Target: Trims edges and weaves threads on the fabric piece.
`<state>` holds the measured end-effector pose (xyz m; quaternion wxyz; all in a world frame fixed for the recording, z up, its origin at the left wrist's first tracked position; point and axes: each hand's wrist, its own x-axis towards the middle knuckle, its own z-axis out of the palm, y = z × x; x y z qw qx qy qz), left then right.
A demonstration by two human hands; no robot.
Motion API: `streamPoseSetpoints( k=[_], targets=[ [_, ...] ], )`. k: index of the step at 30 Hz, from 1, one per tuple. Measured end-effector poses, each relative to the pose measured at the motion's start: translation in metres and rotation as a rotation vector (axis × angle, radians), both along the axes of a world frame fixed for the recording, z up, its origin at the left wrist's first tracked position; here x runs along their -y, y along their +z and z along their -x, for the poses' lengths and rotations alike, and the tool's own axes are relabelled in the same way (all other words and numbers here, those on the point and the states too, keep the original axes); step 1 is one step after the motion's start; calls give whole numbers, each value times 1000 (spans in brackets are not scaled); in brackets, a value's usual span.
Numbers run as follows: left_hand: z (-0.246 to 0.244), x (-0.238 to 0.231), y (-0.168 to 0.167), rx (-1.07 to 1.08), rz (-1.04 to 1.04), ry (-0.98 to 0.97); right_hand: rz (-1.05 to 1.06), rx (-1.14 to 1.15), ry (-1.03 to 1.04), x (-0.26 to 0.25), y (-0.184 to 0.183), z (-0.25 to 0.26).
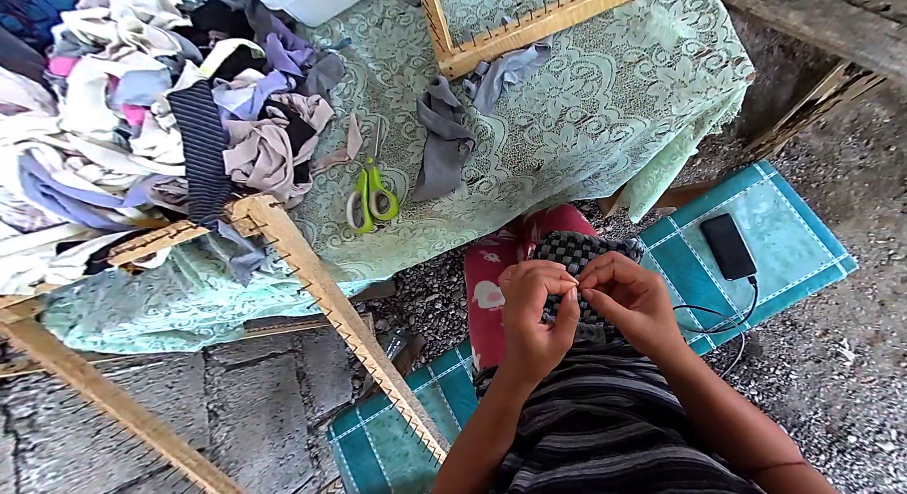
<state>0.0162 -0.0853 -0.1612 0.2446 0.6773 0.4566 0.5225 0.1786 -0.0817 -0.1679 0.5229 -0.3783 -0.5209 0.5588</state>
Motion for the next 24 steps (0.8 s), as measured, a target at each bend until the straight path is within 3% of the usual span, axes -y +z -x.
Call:
streamPoseSetpoints(
  k=[24],
  targets=[
    [4,4,4,-50,16,66,-8,19,16,1,2,0]
  ],
)
